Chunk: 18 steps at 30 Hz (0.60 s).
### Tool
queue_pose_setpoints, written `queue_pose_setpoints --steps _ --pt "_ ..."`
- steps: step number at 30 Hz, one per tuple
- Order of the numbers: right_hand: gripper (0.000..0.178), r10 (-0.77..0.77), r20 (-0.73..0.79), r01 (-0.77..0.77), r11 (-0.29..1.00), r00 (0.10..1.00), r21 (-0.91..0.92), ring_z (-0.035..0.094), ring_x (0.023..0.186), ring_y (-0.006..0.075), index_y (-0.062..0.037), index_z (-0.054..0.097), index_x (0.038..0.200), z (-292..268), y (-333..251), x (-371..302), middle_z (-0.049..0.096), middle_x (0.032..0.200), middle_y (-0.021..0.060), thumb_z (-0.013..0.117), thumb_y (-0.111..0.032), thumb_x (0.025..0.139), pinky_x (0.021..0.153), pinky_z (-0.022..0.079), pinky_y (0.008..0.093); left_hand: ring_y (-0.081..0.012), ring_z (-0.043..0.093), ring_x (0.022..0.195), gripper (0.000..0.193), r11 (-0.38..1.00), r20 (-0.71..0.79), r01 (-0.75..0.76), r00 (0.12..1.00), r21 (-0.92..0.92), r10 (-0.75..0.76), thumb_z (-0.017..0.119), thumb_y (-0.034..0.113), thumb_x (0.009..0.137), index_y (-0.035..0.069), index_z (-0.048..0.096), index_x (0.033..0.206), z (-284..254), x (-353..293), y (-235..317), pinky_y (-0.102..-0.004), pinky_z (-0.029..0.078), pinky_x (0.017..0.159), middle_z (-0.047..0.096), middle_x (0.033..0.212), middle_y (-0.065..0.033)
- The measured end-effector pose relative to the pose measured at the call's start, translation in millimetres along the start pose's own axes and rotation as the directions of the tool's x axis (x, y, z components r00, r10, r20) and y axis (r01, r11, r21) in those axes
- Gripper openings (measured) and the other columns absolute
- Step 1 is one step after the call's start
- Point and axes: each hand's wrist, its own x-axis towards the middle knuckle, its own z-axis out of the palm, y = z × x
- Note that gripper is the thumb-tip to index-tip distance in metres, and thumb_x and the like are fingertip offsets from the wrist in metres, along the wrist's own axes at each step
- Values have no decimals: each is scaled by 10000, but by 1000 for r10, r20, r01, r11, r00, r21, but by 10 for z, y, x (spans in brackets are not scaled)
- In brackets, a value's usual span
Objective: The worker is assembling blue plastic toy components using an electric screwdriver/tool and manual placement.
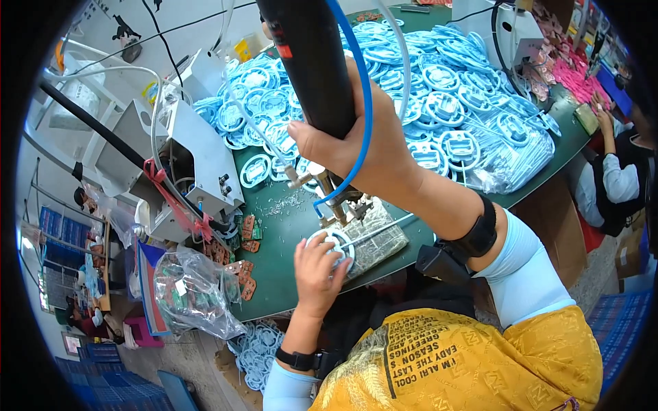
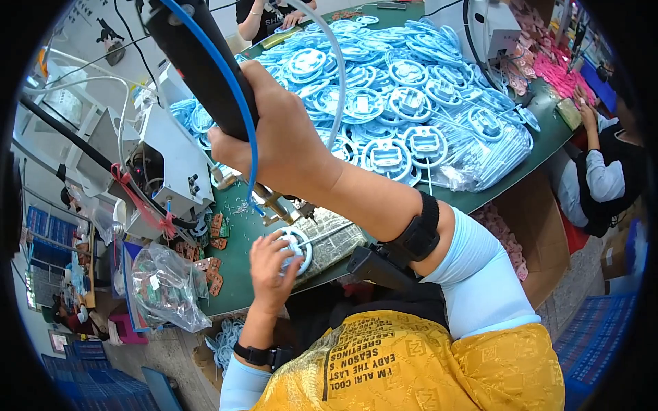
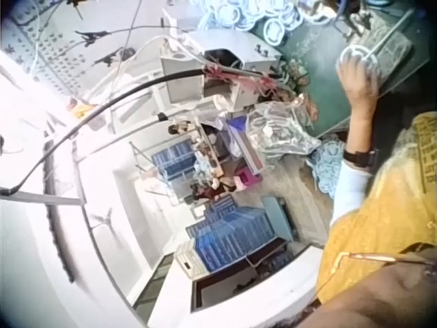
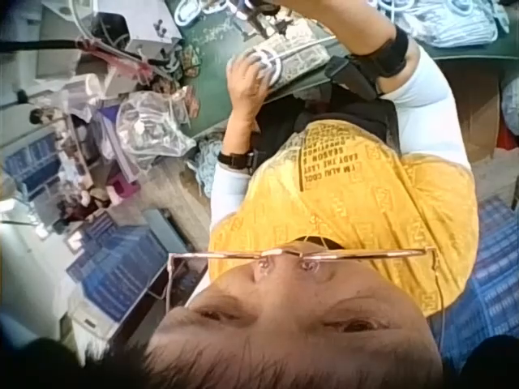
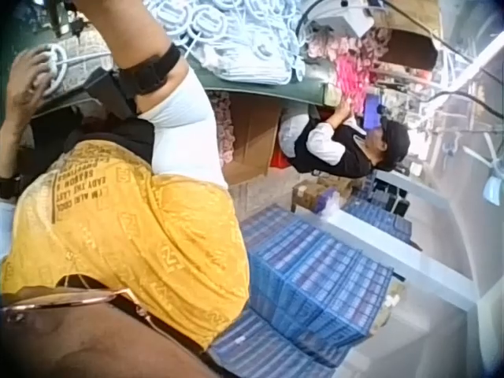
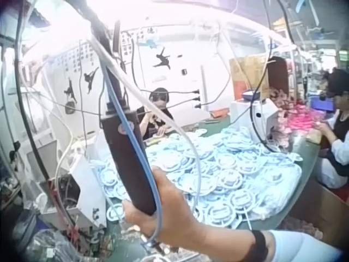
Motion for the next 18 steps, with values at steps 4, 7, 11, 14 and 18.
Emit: queue_pose_setpoints --steps 4,7,11,14,18 --pt "423 -2 -23 2 1000 1000 -17 622 638 235 -8 478 1048 -47 90 -17 597 720 112 742 -181 766 612 491 336 -332 618 972 258 995 -291 83 952 -59 -97 797 100 741 35 627 924 -322 355 39 -417 471 860 647 962 -126" --pt "469 -36 -37 32 994 999 -103 629 667 257 -8 481 1085 -146 224 18 604 756 121 769 -221 783 640 501 350 -349 596 973 513 966 -34 260 965 8 -259 836 226 715 18 597 1118 -392 425 13 -409 489 842 586 1074 -148" --pt "603 -60 66 80 929 996 -361 639 773 289 -5 492 1203 -379 246 35 603 876 150 802 -298 776 697 509 364 -352 604 1014 785 915 361 350 842 200 -401 872 399 631 36 554 1249 -295 277 3 -431 522 815 535 1156 -148" --pt "566 -149 72 165 848 986 -504 609 780 274 -15 535 1250 -653 324 -163 599 958 156 788 -213 784 689 504 347 -355 620 987 763 903 428 370 795 219 -429 874 370 628 59 561 1252 -254 201 -13 -435 528 794 544 1149 -143" --pt "275 88 -151 -157 825 985 -543 522 568 166 -27 619 1037 -1251 321 -702 556 744 66 746 -110 808 522 427 309 -364 630 938 729 940 321 309 884 141 -339 892 260 592 88 588 1232 -261 119 50 -424 532 772 562 1147 -149"
